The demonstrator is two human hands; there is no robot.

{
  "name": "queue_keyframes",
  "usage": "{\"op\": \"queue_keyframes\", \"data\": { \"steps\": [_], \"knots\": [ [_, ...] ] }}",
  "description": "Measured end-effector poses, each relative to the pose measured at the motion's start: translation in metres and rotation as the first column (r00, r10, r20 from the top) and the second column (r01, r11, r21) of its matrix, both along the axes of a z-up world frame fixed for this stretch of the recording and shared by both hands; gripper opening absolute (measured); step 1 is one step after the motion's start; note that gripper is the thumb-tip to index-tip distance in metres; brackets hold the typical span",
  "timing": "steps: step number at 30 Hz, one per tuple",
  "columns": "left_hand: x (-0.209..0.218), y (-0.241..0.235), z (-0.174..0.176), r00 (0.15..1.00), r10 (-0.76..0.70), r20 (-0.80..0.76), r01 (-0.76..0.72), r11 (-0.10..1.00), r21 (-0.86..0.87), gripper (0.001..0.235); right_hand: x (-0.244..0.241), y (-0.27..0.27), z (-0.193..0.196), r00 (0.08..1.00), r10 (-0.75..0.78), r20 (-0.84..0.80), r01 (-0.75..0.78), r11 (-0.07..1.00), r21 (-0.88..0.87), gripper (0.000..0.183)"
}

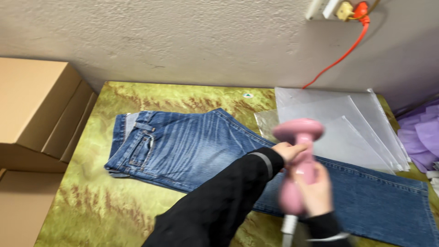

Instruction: The person steams a pair of blue jeans laid flat on a table using a pink handheld steamer. They move the steamer along the fabric, flip the jeans over, and continue steaming the other side.

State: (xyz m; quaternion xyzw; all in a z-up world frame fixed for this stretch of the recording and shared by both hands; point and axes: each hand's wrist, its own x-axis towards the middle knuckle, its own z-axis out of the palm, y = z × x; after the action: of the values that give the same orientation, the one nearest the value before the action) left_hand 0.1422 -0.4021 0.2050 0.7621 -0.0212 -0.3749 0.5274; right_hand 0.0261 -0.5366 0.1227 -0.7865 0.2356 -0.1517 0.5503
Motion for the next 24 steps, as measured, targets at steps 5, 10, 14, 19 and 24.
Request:
{"op": "queue_keyframes", "data": {
  "steps": [5, 10, 14, 19, 24],
  "knots": [
    [0.012, -0.005, 0.001, 0.979, -0.049, 0.197, -0.035, 0.915, 0.402, 0.102, -0.019, 0.079, 0.008, 0.994, 0.082, 0.068, -0.094, 0.975, 0.203, 0.072],
    [0.047, 0.054, 0.005, 0.849, -0.393, 0.354, 0.126, 0.801, 0.585, 0.047, -0.009, 0.064, 0.013, 0.926, 0.378, -0.003, -0.375, 0.918, 0.127, 0.055],
    [0.052, 0.089, 0.029, 0.78, -0.505, 0.371, 0.204, 0.764, 0.613, 0.041, 0.008, 0.063, -0.071, 0.98, 0.197, 0.002, -0.184, 0.921, -0.345, 0.054],
    [0.071, 0.11, 0.016, 0.694, -0.6, 0.398, 0.187, 0.685, 0.705, 0.037, -0.011, 0.093, -0.132, 0.987, 0.15, -0.066, -0.147, 0.638, -0.756, 0.061],
    [0.096, 0.142, -0.009, 0.53, -0.759, 0.377, 0.216, 0.551, 0.806, 0.036, -0.019, 0.102, -0.116, 0.994, 0.107, 0.025, -0.033, 0.509, -0.86, 0.055]
  ]
}}
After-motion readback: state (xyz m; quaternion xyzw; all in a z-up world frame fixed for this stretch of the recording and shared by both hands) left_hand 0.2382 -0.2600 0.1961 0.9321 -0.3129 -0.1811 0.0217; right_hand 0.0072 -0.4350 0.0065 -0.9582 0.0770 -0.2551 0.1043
